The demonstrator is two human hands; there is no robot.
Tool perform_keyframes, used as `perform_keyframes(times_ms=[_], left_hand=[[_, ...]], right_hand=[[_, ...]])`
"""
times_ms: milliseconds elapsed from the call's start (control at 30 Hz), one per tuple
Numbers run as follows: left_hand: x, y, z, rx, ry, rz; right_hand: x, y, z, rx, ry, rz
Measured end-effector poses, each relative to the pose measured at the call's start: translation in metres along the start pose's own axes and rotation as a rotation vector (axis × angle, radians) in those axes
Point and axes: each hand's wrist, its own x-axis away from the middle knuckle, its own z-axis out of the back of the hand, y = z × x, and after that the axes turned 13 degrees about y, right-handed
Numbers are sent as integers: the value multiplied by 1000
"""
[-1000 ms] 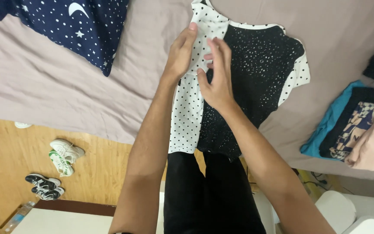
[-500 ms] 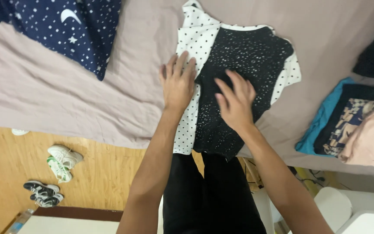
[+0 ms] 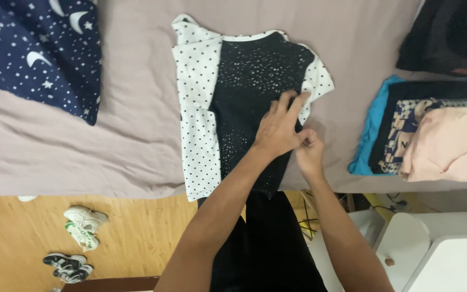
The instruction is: The person folds several pieces of clothing on a bed, including a patterned shirt, a pink long-sleeved top, a polka-dotted top, a black t-shirt, and a pink t-shirt. Each item is smoothed out, folded into a compact rectangle, and placed onto a growing stack.
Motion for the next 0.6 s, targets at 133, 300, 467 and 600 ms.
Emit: perform_keyframes(times_ms=[133,300,467,600], left_hand=[[-20,5,-10,-88,2,-44],[-19,-17,-33,-141,3,21],[-10,-56,-52,233,453,-59],[-9,-103,-56,554,575,205]], right_hand=[[17,5,-9,-161,-90,39],[72,-43,-12,-117,-192,84],[128,-19,-1,359,-62,206],[159,-49,-8,379,-66,426]])
